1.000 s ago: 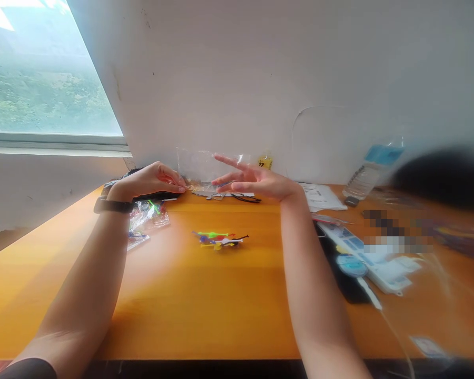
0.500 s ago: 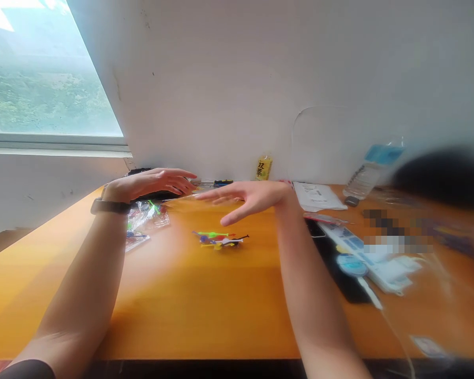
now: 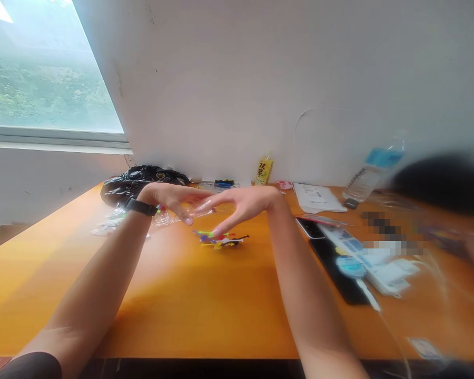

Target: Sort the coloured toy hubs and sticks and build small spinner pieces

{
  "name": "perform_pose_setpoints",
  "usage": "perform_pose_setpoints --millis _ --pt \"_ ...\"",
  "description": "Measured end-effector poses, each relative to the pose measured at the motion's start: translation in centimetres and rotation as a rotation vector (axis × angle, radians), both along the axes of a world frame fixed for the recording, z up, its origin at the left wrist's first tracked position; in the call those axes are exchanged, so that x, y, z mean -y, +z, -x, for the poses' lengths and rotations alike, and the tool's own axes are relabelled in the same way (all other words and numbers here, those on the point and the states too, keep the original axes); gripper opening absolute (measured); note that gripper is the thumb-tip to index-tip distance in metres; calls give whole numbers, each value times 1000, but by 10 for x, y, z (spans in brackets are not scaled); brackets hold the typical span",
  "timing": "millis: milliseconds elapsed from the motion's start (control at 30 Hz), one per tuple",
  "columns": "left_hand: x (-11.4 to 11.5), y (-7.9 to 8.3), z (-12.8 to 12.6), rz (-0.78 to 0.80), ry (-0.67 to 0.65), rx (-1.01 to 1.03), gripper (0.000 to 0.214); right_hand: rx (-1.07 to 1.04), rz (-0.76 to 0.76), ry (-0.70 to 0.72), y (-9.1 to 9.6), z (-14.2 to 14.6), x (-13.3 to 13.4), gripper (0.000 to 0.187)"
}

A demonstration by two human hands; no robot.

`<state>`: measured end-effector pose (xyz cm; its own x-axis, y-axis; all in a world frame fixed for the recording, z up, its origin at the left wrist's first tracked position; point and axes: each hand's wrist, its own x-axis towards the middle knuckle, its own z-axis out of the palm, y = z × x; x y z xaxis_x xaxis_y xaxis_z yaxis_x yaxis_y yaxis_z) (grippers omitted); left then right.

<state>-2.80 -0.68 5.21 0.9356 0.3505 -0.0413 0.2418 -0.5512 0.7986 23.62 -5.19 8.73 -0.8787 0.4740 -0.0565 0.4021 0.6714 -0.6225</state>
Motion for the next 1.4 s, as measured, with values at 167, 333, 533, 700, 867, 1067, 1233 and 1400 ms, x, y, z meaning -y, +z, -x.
perform_pose_setpoints --millis 167,333,533,700,867,1067,1233,1400 --pt "3 3 -2 -118 -24 13 105 30 0 -19 -3 0 -4 77" --pt "-4 -2 0 -214 27 -98 110 41 -40 -68 -6 1 -8 68" --pt "-27 -18 34 -329 366 -451 126 71 -199 -439 -19 0 -25 42" --pt "-29 -19 51 -310 461 -461 131 363 -47 -319 -51 7 -51 39" --pt "-26 -16 51 -302 469 -512 130 600 156 -161 -89 27 -69 52" --pt "-22 -14 51 -288 492 -500 128 567 84 -119 -104 37 -74 39" --pt "-22 -13 52 -306 481 -476 121 418 118 -140 -96 26 -75 37" --pt "-28 -17 55 -306 474 -439 120 168 31 -278 -74 0 -73 34"
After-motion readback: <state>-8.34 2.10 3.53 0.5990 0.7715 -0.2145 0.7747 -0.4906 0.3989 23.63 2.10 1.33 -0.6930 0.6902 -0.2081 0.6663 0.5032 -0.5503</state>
